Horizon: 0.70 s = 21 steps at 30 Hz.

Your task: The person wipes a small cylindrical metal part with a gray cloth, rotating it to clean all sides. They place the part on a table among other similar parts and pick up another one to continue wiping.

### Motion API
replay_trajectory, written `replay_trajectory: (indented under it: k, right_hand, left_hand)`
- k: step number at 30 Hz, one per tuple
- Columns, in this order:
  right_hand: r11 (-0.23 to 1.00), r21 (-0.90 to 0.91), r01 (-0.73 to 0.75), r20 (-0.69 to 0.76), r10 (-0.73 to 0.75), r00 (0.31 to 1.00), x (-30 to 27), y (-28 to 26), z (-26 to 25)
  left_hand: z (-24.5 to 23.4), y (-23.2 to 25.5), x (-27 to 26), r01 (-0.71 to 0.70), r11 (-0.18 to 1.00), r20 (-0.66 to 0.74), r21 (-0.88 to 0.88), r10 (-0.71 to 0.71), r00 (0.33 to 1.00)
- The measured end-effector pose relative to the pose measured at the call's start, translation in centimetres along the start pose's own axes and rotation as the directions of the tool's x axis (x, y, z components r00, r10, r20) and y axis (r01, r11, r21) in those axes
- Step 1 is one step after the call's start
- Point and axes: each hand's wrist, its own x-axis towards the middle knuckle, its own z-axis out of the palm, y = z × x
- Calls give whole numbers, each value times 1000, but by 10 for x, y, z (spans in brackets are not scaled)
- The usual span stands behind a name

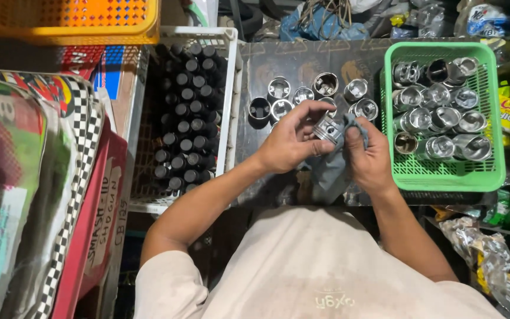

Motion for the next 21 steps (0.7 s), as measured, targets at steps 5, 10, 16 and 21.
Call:
replay_trajectory:
  k: [5,10,16,21]
  right_hand:
    - [997,79,9,50,-13,999,-4,5,-3]
    - [990,134,48,-46,-42,998,-5,24,1]
    - [978,203,43,-158,-11,987,-7,-7,24]
    - [987,146,68,-174,-42,984,-17,21,16]
  left_hand:
    - [0,-1,1,-54,999,-1,8,54,999]
    - [2,-12,0,-114,993,17,16,114,993]
    - [1,-12,-2,-87,996,-6,-12,87,996]
    - [6,-9,-5,-57,995,9,-85,58,998]
